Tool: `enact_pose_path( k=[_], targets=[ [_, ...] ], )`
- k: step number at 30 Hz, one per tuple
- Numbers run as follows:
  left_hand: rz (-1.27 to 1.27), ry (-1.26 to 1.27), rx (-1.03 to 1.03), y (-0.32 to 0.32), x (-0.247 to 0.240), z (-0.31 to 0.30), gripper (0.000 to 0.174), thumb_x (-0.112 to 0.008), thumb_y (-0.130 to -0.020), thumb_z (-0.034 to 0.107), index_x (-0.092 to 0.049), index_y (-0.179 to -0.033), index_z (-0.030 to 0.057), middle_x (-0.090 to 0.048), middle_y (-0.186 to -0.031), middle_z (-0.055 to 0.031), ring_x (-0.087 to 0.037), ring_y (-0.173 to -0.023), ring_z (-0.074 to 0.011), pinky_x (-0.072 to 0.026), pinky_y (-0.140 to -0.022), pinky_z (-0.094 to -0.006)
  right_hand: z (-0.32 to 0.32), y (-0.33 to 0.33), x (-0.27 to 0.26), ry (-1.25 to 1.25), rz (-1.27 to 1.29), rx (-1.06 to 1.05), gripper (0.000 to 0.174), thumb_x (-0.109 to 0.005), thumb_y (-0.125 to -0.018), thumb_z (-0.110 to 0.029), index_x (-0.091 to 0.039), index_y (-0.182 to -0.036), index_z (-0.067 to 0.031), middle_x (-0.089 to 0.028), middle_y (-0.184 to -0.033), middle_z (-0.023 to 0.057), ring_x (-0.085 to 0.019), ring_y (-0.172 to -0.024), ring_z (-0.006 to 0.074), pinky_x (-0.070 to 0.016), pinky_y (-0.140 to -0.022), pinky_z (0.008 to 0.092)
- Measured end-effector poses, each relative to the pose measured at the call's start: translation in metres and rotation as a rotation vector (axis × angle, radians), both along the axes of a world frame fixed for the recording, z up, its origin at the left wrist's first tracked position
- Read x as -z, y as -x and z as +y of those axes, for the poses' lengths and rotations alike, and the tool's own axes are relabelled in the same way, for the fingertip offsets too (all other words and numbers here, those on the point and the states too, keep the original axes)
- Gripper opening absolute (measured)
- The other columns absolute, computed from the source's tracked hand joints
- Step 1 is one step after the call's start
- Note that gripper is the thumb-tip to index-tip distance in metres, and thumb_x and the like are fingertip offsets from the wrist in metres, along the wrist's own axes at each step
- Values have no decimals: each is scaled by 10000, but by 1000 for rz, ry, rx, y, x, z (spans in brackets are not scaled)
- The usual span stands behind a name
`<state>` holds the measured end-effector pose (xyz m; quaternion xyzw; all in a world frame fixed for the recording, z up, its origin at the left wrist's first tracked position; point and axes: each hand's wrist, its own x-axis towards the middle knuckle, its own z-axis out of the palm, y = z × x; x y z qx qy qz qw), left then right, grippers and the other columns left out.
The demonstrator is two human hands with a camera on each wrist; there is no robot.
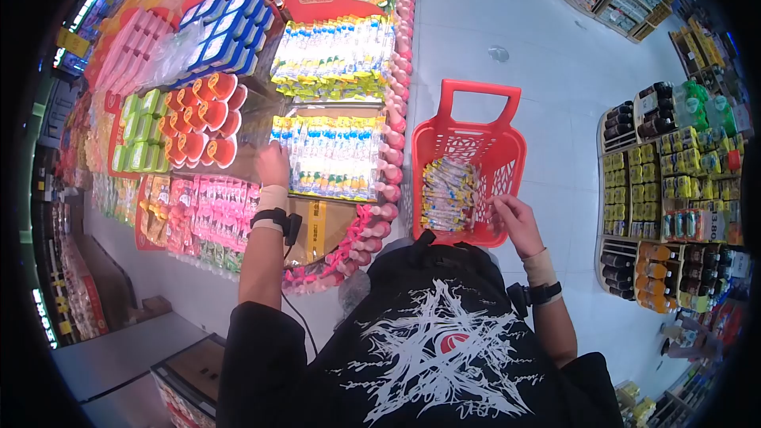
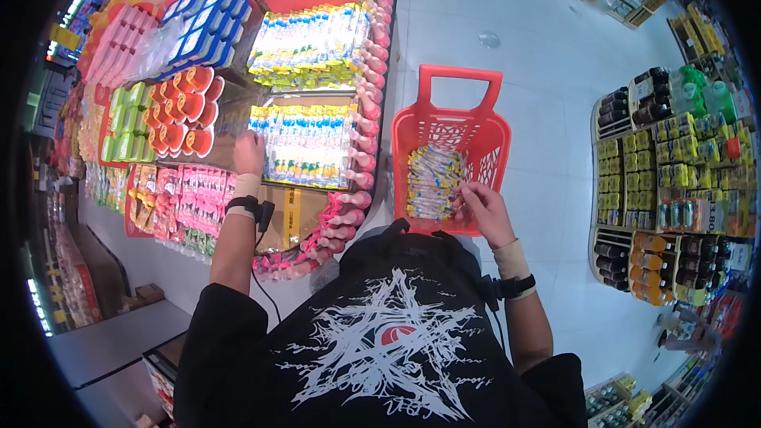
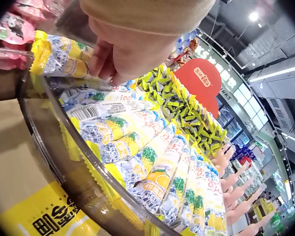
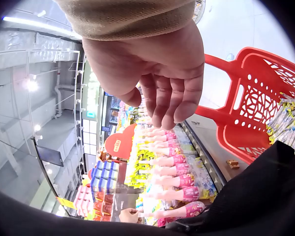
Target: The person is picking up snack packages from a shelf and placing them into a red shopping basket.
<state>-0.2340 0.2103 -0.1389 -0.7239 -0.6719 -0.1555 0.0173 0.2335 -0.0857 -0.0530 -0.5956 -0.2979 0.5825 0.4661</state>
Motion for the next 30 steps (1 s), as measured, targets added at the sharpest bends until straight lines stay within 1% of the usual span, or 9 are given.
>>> enact_pose_path(
  k=[5,9,10,14,17,18,22,25,30],
  targets=[
    [34,-23,-2,4,9,4,202,-691,-861,213,-659,-864,14,-668,-837,-212,-643,-781,-417,-498,-685,-506,3,-10,1,-4,-1,7,255,-513,-1033,-207,-620,-1110,11,-652,-845,47,-619,-678,100,-526,-599,250],
    [35,41,26,-14,-10,-12,217,-654,-889,206,-671,-1012,28,-683,-892,-218,-655,-817,-413,-507,-711,-497,-1,-26,7,-45,-3,-2,259,-519,-1028,-216,-625,-1114,5,-657,-847,40,-610,-673,77,-505,-567,232],
    [3,38,39,-22,-18,-21,224,-647,-892,189,-656,-1042,23,-684,-913,-221,-658,-835,-413,-510,-724,-493,-2,-32,11,-44,-15,-21,268,-507,-1038,-230,-632,-1135,-14,-661,-863,22,-621,-703,75,-501,-647,217],
    [-99,-111,29,-51,-39,-48,300,-624,-928,254,-652,-1153,57,-707,-895,-161,-672,-815,-375,-515,-727,-469,-3,-51,22,-42,5,-27,265,-527,-1023,-236,-640,-1128,-20,-667,-863,22,-597,-670,56,-487,-559,219],
    [-182,-94,30,-85,-58,-67,289,-618,-937,253,-652,-1144,55,-707,-889,-142,-668,-815,-370,-511,-729,-456,-4,-67,19,-37,9,-33,261,-523,-1023,-232,-642,-1125,-24,-669,-866,24,-598,-669,58,-492,-563,218],
    [-177,-160,83,-94,-60,-71,260,-625,-942,232,-655,-1130,55,-706,-868,-129,-668,-722,-303,-511,-669,-407,-4,-73,19,-36,11,-39,259,-523,-1022,-229,-641,-1124,-23,-669,-867,26,-598,-668,58,-493,-565,217],
    [-345,-119,100,-145,-80,-96,161,-639,-939,169,-678,-1036,45,-688,-807,-92,-613,-592,-191,-485,-580,-327,-8,-99,22,-49,29,-52,262,-499,-1033,-218,-629,-1123,-9,-662,-863,24,-615,-684,65,-502,-589,209],
    [-410,-104,130,-186,-93,-115,154,-632,-946,161,-681,-1027,40,-687,-806,-83,-571,-566,-146,-468,-564,-298,-8,-118,24,-25,18,-60,262,-490,-1036,-215,-626,-1114,-5,-660,-856,20,-621,-675,63,-500,-582,199],
    [-536,-81,210,-251,-98,-143,145,-632,-946,141,-691,-984,14,-684,-788,-82,-582,-582,-133,-459,-547,-284,7,-137,44,48,25,-109,249,-504,-1028,-222,-628,-1075,-12,-668,-838,23,-623,-628,66,-487,-538,194]
  ],
)
